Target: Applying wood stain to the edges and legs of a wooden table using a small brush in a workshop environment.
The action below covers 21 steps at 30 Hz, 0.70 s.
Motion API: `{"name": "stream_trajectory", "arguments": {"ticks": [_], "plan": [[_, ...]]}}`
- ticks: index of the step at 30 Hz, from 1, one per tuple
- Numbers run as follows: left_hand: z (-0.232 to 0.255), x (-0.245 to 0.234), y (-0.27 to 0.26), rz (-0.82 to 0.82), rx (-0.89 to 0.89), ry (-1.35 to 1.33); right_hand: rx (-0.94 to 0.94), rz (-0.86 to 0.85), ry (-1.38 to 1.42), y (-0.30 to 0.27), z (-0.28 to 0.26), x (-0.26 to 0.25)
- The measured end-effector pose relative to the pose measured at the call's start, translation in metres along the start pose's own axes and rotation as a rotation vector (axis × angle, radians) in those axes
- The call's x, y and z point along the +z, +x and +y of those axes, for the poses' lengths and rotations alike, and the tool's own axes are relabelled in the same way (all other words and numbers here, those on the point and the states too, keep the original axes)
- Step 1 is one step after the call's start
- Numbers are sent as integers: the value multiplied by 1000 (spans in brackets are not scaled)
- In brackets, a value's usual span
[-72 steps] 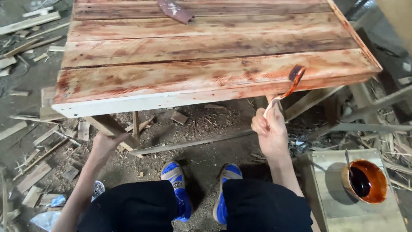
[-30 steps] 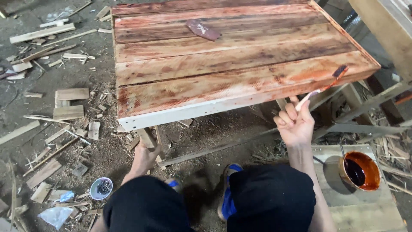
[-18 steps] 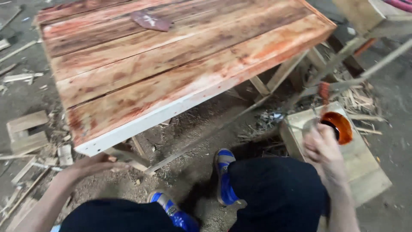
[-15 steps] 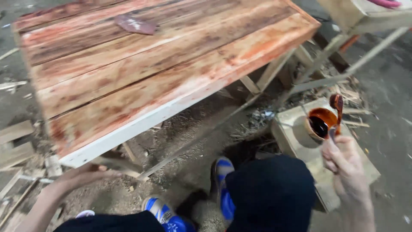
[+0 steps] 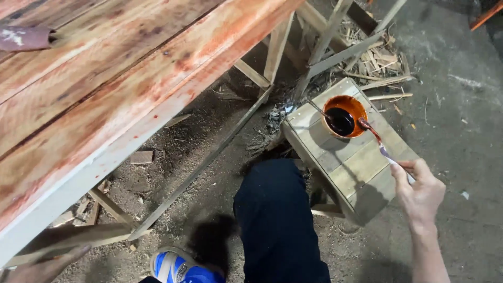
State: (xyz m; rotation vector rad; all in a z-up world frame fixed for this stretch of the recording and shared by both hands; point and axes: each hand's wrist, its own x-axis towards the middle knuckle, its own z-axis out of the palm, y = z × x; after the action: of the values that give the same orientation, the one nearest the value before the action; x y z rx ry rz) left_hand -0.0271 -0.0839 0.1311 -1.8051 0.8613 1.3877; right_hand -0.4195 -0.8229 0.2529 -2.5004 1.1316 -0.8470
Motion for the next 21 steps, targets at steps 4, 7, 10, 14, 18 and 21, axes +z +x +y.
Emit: {"name": "stream_trajectory", "arguments": {"ticks": [4,7,10,14,18,21], "plan": [[28,14,2,604,-92,-1608,-36,5,-56,2,-3,10],[78,-52,-45,598,-32,-1197,-19,19,69,13,-19,10],[148,-142,-130,490,-74,-573,-33,21,139,12,-23,13],[226,-290,-177,1194,558,-650,-149,108,134,10,-18,21],[310,-415,-165,1168,623,-942,-99,153,102,1,-5,28],[357,-473,-139,645,724,-1660,-116,164,179,-7,1,25]]}}
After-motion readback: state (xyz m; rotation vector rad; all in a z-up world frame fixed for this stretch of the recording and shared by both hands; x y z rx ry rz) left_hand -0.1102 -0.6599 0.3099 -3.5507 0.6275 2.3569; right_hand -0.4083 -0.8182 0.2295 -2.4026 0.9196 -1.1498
